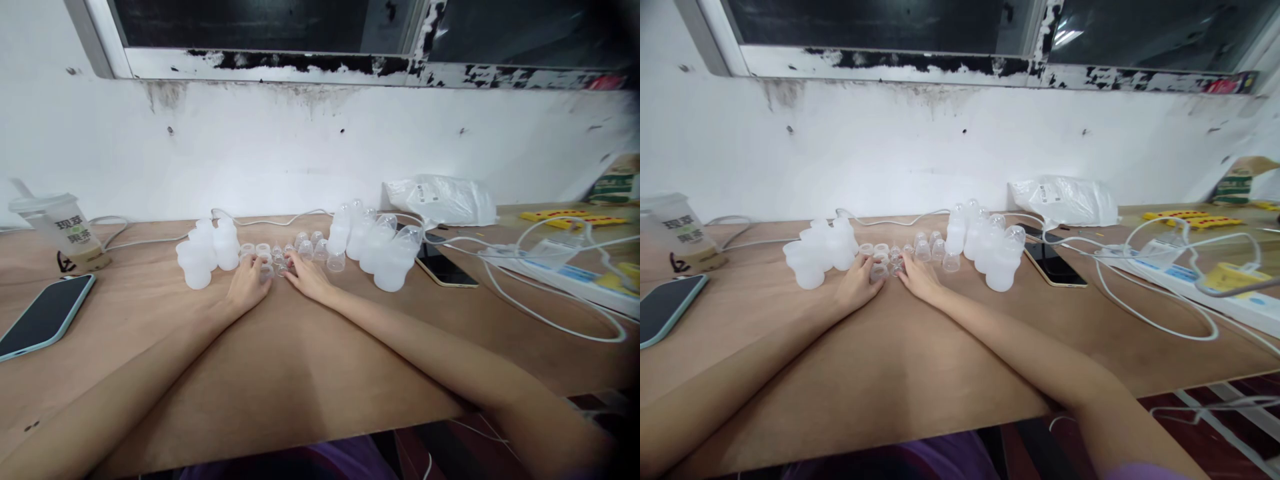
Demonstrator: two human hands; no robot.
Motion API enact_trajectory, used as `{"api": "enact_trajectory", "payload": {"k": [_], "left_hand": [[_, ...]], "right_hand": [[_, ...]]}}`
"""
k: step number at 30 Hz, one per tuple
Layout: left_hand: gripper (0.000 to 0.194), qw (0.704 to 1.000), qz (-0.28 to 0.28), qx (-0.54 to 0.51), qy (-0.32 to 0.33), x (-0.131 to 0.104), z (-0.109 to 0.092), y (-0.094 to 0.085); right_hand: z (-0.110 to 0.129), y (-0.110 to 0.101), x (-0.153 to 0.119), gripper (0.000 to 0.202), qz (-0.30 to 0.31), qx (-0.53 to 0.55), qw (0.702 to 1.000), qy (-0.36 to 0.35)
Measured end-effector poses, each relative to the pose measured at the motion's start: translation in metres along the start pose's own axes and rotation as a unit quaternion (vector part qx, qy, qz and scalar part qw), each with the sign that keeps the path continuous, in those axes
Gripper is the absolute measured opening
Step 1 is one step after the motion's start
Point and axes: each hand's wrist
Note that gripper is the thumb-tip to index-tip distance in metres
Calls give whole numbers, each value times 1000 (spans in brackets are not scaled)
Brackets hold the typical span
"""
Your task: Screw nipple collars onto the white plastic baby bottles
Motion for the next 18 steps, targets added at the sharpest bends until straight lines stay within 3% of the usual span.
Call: {"api": "enact_trajectory", "payload": {"k": [8, 14, 18], "left_hand": [[36, 999, 0, -32, -33, 1, 7, 7], [34, 998, 7, -21, -55, 0, 3, 2], [36, 999, -19, -3, -44, -1, -1, -3]], "right_hand": [[-1, -1, 3, 30, -9, 14, 1000, -4], [3, -3, -2, 32, 1, 16, 1000, -5], [14, -23, 2, 33, -31, -75, 996, -36]]}}
Point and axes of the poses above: each hand's wrist, its own x-axis towards the middle knuckle, its own y-axis out of the palm, z = x × y, and after that the axes turned 8 degrees about -z, right-handed
